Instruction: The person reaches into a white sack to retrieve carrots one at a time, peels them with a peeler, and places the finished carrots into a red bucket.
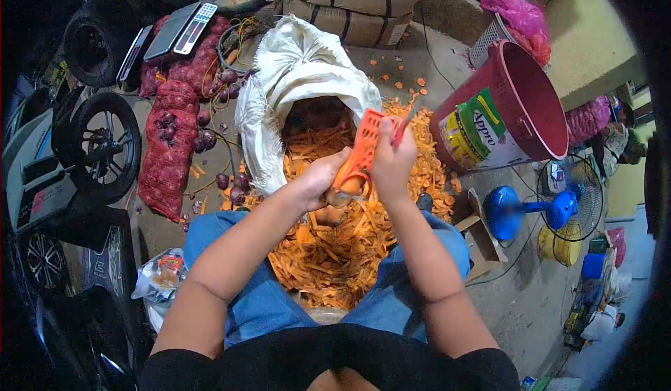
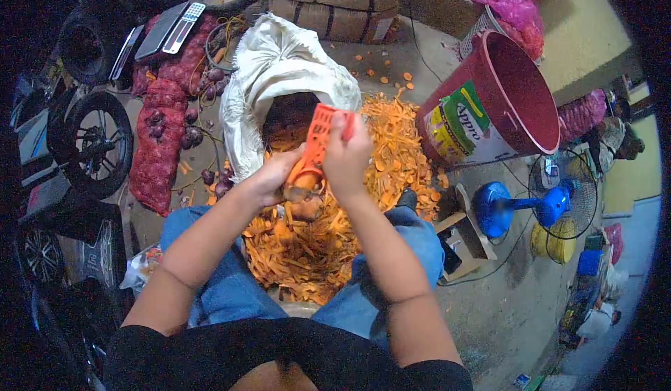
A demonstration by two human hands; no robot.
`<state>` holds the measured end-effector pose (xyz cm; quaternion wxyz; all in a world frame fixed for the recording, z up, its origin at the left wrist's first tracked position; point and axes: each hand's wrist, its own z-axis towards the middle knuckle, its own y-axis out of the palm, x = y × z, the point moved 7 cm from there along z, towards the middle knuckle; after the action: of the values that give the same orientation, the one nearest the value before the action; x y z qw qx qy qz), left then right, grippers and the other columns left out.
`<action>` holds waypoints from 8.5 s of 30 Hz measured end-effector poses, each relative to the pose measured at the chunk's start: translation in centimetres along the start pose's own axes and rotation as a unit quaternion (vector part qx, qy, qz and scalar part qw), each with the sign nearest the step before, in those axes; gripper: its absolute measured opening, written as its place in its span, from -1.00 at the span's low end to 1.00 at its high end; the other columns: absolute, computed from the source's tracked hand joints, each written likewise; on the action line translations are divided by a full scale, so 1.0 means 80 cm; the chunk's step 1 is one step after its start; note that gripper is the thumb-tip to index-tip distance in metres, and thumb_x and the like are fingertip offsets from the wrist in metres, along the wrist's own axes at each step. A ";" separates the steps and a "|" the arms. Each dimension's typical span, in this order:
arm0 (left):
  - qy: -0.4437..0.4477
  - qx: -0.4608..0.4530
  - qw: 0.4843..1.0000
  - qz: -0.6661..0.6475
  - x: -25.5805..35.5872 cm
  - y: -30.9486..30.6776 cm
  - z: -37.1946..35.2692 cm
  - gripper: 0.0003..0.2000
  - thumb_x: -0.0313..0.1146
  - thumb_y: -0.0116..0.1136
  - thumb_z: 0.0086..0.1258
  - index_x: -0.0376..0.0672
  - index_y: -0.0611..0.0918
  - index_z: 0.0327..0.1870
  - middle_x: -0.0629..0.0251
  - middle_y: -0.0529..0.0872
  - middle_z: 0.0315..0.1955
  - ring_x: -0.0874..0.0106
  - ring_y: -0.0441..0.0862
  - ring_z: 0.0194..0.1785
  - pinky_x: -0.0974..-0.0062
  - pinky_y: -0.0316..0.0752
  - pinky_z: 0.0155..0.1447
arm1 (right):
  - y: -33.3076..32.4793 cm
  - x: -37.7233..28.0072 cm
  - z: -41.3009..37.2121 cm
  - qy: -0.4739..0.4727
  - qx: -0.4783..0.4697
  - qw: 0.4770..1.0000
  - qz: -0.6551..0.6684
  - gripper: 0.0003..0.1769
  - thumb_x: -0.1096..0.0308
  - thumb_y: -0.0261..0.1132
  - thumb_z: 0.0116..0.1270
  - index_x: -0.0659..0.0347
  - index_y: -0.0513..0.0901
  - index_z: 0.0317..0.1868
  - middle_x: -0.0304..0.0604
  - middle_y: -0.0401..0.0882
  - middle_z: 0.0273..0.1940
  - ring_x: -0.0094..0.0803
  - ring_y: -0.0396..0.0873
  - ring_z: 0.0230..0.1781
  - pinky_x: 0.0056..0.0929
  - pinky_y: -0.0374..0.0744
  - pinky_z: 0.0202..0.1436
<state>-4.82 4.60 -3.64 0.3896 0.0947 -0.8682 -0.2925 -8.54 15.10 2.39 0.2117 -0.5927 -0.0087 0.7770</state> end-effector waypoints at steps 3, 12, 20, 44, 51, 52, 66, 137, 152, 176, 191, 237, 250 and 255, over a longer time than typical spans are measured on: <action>-0.059 -0.053 0.992 0.098 -0.009 0.003 -0.008 -0.65 -0.10 -0.31 0.28 -0.19 0.39 -0.16 0.28 0.53 -0.44 0.49 0.52 -0.43 0.49 0.49 -0.42 | -0.054 0.035 0.048 -0.055 0.191 0.980 0.024 -0.78 0.31 0.00 0.18 0.28 0.40 -0.51 -0.23 0.36 -0.62 -0.55 0.27 -0.64 -0.51 0.30 -0.56; -0.060 -0.036 0.996 -0.050 -0.011 -0.005 0.003 -0.62 -0.08 -0.34 0.28 -0.21 0.43 -0.25 0.29 0.52 -0.52 0.50 0.48 -0.56 0.58 0.42 -0.49 | -0.028 0.013 0.028 0.028 0.095 0.982 0.161 -0.83 0.34 -0.01 0.19 0.28 0.40 -0.41 -0.28 0.40 -0.53 -0.57 0.36 -0.56 -0.56 0.36 -0.52; -0.064 -0.067 0.990 0.110 -0.012 0.011 -0.016 -0.63 -0.08 -0.29 0.27 -0.23 0.38 -0.20 0.26 0.52 -0.47 0.46 0.50 -0.50 0.52 0.48 -0.46 | -0.090 0.058 0.070 -0.005 0.232 0.973 0.022 -0.82 0.37 -0.02 0.17 0.31 0.41 -0.47 -0.24 0.38 -0.56 -0.56 0.34 -0.54 -0.57 0.34 -0.47; -0.037 -0.011 0.999 0.006 -0.011 -0.001 0.004 -0.61 -0.05 -0.39 0.28 -0.18 0.41 -0.20 0.30 0.52 -0.51 0.49 0.47 -0.57 0.54 0.44 -0.53 | -0.011 0.002 0.004 -0.039 0.077 0.995 0.040 -0.78 0.31 -0.01 0.19 0.29 0.39 -0.49 -0.21 0.35 -0.61 -0.54 0.28 -0.62 -0.48 0.28 -0.54; -0.040 -0.071 0.993 0.084 -0.010 0.007 0.000 -0.61 -0.05 -0.39 0.28 -0.18 0.41 -0.24 0.29 0.53 -0.53 0.52 0.49 -0.55 0.56 0.44 -0.53 | -0.051 0.027 0.046 -0.066 0.178 0.980 -0.055 -0.74 0.28 -0.01 0.19 0.33 0.39 -0.50 -0.14 0.37 -0.62 -0.40 0.32 -0.60 -0.44 0.31 -0.48; -0.073 -0.092 0.986 0.116 -0.019 0.008 -0.005 -0.60 -0.04 -0.37 0.28 -0.21 0.40 -0.21 0.25 0.54 -0.50 0.49 0.51 -0.51 0.54 0.47 -0.47 | -0.079 0.056 0.068 -0.051 0.229 0.965 -0.114 -0.75 0.28 0.00 0.18 0.33 0.39 -0.49 -0.14 0.39 -0.60 -0.41 0.34 -0.58 -0.45 0.32 -0.46; -0.092 -0.090 0.989 0.070 -0.021 -0.004 -0.002 -0.63 -0.07 -0.32 0.27 -0.19 0.38 -0.16 0.27 0.51 -0.49 0.47 0.52 -0.53 0.57 0.46 -0.56 | -0.043 0.018 0.038 -0.028 0.163 0.986 0.025 -0.73 0.27 0.00 0.19 0.32 0.38 -0.53 -0.21 0.36 -0.61 -0.50 0.30 -0.57 -0.47 0.31 -0.47; -0.043 -0.076 0.995 0.053 -0.018 -0.001 -0.002 -0.62 -0.07 -0.26 0.25 -0.17 0.38 -0.11 0.27 0.52 -0.40 0.48 0.50 -0.42 0.52 0.47 -0.37 | -0.083 0.065 0.055 0.230 0.236 0.912 0.245 -0.81 0.30 0.02 0.18 0.26 0.42 -0.42 -0.32 0.37 -0.57 -0.63 0.31 -0.54 -0.62 0.32 -0.45; -0.030 -0.077 0.995 0.047 -0.018 0.008 -0.010 -0.62 -0.08 -0.30 0.27 -0.22 0.40 -0.14 0.28 0.53 -0.38 0.51 0.51 -0.38 0.57 0.45 -0.30 | -0.101 0.089 0.070 0.134 0.252 0.954 0.095 -0.83 0.35 0.00 0.18 0.26 0.42 -0.47 -0.29 0.42 -0.50 -0.58 0.37 -0.50 -0.59 0.37 -0.46; -0.002 -0.028 1.000 -0.010 -0.010 -0.008 0.020 -0.69 -0.15 -0.34 0.30 -0.14 0.33 -0.09 0.37 0.48 -0.34 0.59 0.44 -0.38 0.59 0.42 -0.27 | 0.001 -0.010 0.006 -0.023 0.024 0.997 0.067 -0.81 0.33 -0.01 0.20 0.26 0.40 -0.48 -0.36 0.29 -0.62 -0.64 0.22 -0.61 -0.62 0.25 -0.55; 0.021 -0.058 0.996 0.068 0.000 -0.006 -0.002 -0.70 -0.15 -0.20 0.25 -0.15 0.40 -0.15 0.37 0.49 -0.44 0.61 0.45 -0.42 0.64 0.40 -0.34 | -0.045 0.033 0.046 0.018 0.156 0.976 0.148 -0.80 0.31 0.02 0.19 0.27 0.37 -0.50 -0.36 0.31 -0.58 -0.65 0.26 -0.59 -0.66 0.26 -0.56; -0.017 0.019 1.000 0.007 -0.008 -0.020 0.027 -0.67 -0.16 -0.37 0.30 -0.19 0.40 -0.17 0.33 0.52 -0.43 0.56 0.48 -0.42 0.60 0.42 -0.29 | 0.010 0.047 0.005 0.150 0.041 0.974 0.164 -0.74 0.26 0.03 0.18 0.27 0.38 -0.55 -0.38 0.27 -0.67 -0.64 0.18 -0.65 -0.58 0.20 -0.61; 0.028 -0.124 0.976 0.175 -0.004 0.013 -0.013 -0.64 -0.11 -0.25 0.26 -0.22 0.34 -0.12 0.30 0.48 -0.49 0.54 0.48 -0.47 0.61 0.44 -0.46 | -0.097 0.095 0.067 0.184 0.247 0.951 0.012 -0.68 0.25 0.03 0.17 0.40 0.40 -0.53 -0.16 0.39 -0.60 -0.46 0.31 -0.59 -0.45 0.32 -0.47; -0.032 -0.017 0.998 0.058 -0.001 -0.018 0.003 -0.66 -0.10 -0.23 0.25 -0.20 0.40 -0.18 0.34 0.50 -0.49 0.56 0.48 -0.48 0.63 0.45 -0.43 | -0.035 0.042 0.043 0.089 0.124 0.978 0.139 -0.69 0.22 0.01 0.19 0.31 0.37 -0.55 -0.33 0.27 -0.67 -0.56 0.22 -0.65 -0.51 0.24 -0.58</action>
<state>-5.05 3.56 -4.68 0.3792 0.0281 -0.8790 -0.2875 -11.55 19.60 1.07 0.1732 -0.6239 0.1892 0.7382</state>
